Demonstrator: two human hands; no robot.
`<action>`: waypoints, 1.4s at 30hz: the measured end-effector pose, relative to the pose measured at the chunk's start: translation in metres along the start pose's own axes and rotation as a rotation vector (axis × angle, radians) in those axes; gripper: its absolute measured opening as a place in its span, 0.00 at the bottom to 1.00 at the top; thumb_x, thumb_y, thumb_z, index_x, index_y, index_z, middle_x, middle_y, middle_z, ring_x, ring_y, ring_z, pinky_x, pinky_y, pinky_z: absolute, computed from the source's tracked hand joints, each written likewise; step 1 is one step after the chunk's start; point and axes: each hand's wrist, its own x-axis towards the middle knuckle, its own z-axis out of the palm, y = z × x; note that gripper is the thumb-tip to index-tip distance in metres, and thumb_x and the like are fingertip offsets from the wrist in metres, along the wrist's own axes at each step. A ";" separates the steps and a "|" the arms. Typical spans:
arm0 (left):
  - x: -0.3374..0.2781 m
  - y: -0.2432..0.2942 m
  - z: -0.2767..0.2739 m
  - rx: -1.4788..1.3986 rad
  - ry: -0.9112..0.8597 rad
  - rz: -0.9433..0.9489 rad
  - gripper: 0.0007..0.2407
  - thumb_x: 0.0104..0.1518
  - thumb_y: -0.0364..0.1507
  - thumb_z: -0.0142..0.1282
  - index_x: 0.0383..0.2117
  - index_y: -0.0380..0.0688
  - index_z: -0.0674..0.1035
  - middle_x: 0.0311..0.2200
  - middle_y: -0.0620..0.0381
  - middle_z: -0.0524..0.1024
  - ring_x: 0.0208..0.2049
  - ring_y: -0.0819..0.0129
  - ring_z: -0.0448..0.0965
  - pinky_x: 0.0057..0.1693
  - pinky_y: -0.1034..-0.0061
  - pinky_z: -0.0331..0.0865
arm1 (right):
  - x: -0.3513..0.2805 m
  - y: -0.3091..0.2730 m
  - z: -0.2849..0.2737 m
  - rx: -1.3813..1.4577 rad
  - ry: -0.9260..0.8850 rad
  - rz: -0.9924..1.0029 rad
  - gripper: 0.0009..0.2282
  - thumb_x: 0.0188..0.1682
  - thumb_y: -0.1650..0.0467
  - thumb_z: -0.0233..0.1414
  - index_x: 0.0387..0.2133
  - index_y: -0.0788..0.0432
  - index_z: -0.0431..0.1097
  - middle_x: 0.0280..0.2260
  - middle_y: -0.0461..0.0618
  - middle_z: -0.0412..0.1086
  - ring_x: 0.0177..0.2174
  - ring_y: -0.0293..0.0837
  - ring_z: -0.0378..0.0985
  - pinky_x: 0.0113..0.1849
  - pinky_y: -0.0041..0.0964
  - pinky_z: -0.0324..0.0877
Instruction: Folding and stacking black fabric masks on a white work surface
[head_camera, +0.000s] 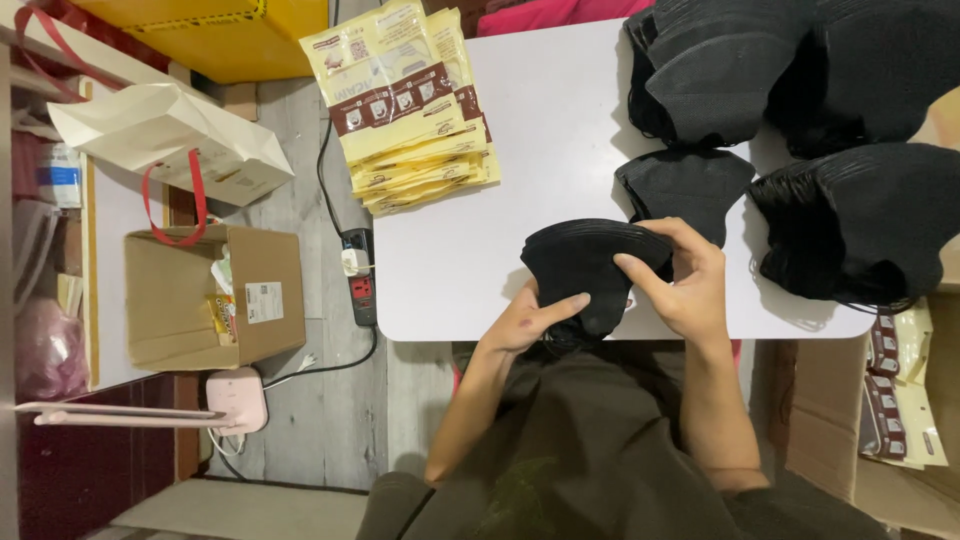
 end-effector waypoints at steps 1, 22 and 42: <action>-0.001 0.010 0.010 0.000 0.002 -0.001 0.16 0.59 0.22 0.61 0.53 0.32 0.77 0.45 0.45 0.80 0.45 0.70 0.77 0.50 0.67 0.76 | 0.001 -0.002 0.001 0.002 -0.001 0.001 0.11 0.42 0.80 0.65 0.38 0.68 0.76 0.29 0.54 0.74 0.31 0.37 0.72 0.36 0.31 0.70; 0.013 0.060 0.043 0.136 0.271 -0.021 0.13 0.60 0.28 0.62 0.46 0.30 0.79 0.37 0.47 0.80 0.40 0.68 0.74 0.48 0.67 0.75 | -0.001 0.006 -0.026 -0.573 0.182 -0.372 0.06 0.56 0.76 0.58 0.45 0.67 0.74 0.48 0.59 0.71 0.52 0.59 0.69 0.56 0.52 0.60; 0.004 0.040 0.040 0.065 0.430 0.016 0.15 0.57 0.25 0.65 0.49 0.30 0.80 0.39 0.43 0.82 0.42 0.66 0.79 0.49 0.63 0.77 | -0.001 0.023 -0.027 -0.651 0.229 -0.230 0.22 0.57 0.77 0.54 0.62 0.71 0.55 0.62 0.69 0.55 0.63 0.71 0.51 0.62 0.65 0.46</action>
